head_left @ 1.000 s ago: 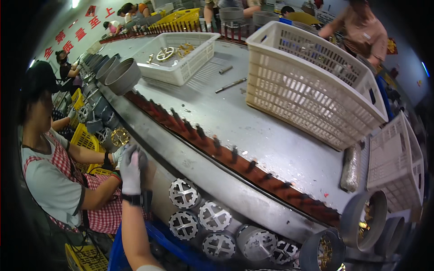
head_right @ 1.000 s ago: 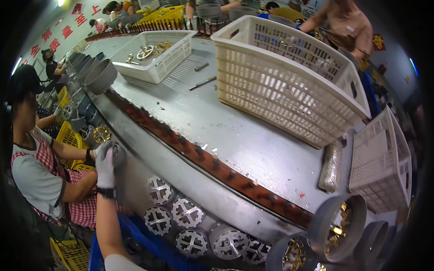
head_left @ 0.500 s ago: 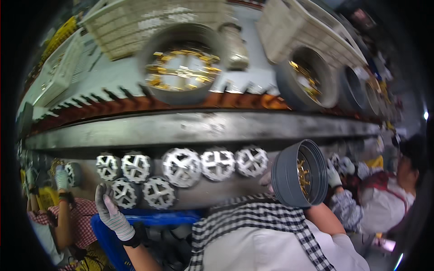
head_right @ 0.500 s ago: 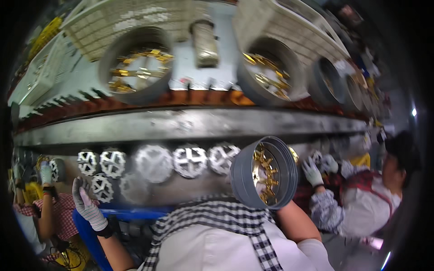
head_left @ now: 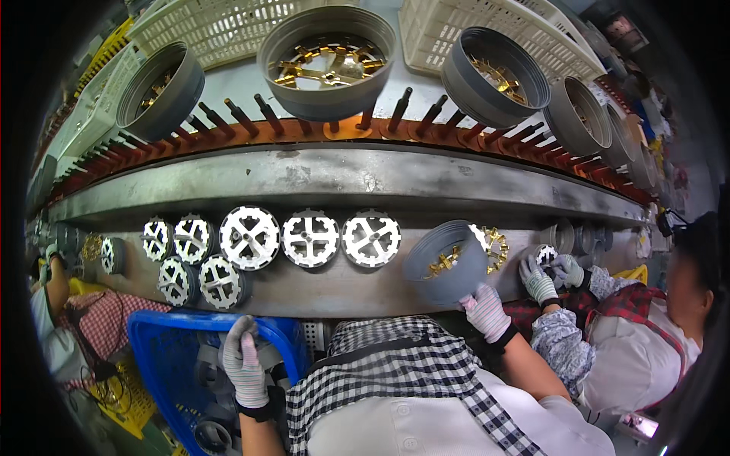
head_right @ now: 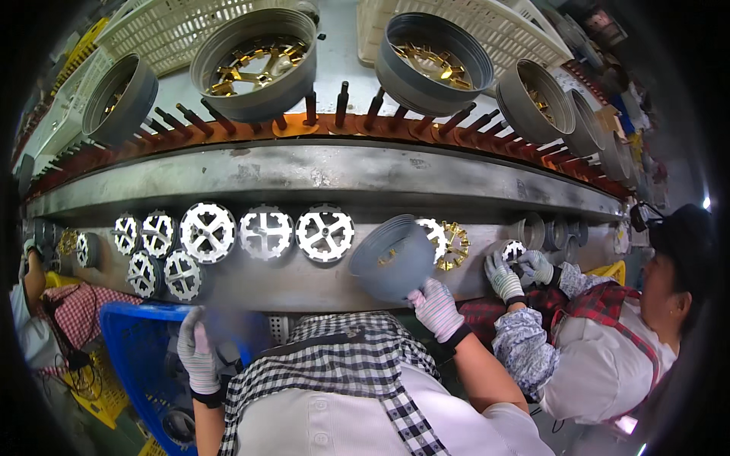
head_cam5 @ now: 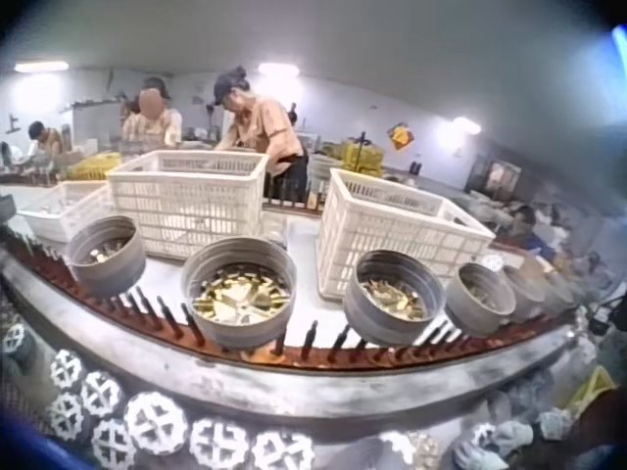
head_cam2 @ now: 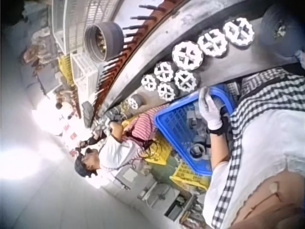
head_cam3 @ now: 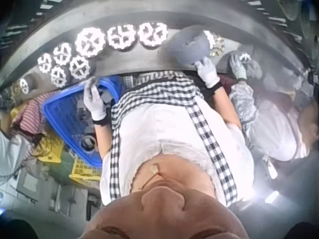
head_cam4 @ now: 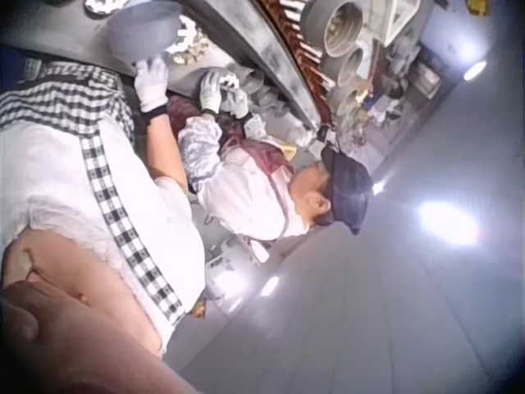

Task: Assembling small mechanical components consisting of plastic rings and metallic plates on a factory assembly line.

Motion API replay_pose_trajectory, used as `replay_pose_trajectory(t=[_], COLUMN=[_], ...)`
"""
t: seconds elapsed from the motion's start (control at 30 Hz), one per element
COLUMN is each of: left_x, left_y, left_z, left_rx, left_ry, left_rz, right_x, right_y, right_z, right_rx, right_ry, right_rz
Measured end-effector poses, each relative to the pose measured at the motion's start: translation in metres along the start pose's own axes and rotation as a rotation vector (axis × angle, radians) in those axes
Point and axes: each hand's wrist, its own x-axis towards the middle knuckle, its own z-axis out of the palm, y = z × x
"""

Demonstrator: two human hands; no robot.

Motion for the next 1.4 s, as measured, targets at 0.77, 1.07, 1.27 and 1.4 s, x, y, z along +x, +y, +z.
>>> replay_pose_trajectory(t=[0.77, 1.07, 1.27, 1.4], left_x=[-0.149, -0.143, -0.171, -0.150], left_y=[-0.085, -0.215, -0.285, -0.209], left_z=[-0.137, -0.124, -0.149, -0.177], left_rx=[-0.154, 0.648, 0.568, 0.121], left_ry=[0.753, -0.054, 0.137, 0.274], left_rz=[-0.285, -0.864, -0.745, -0.512], right_x=[0.126, 0.080, 0.084, 0.071], right_y=[-0.128, -0.142, -0.049, 0.050], right_z=[0.042, 0.025, -0.018, -0.021], right_rx=[-0.077, 0.115, 0.245, 0.387], right_ry=[0.165, 0.175, 0.568, 0.779], right_rz=[-0.580, -0.436, -0.221, -0.068])
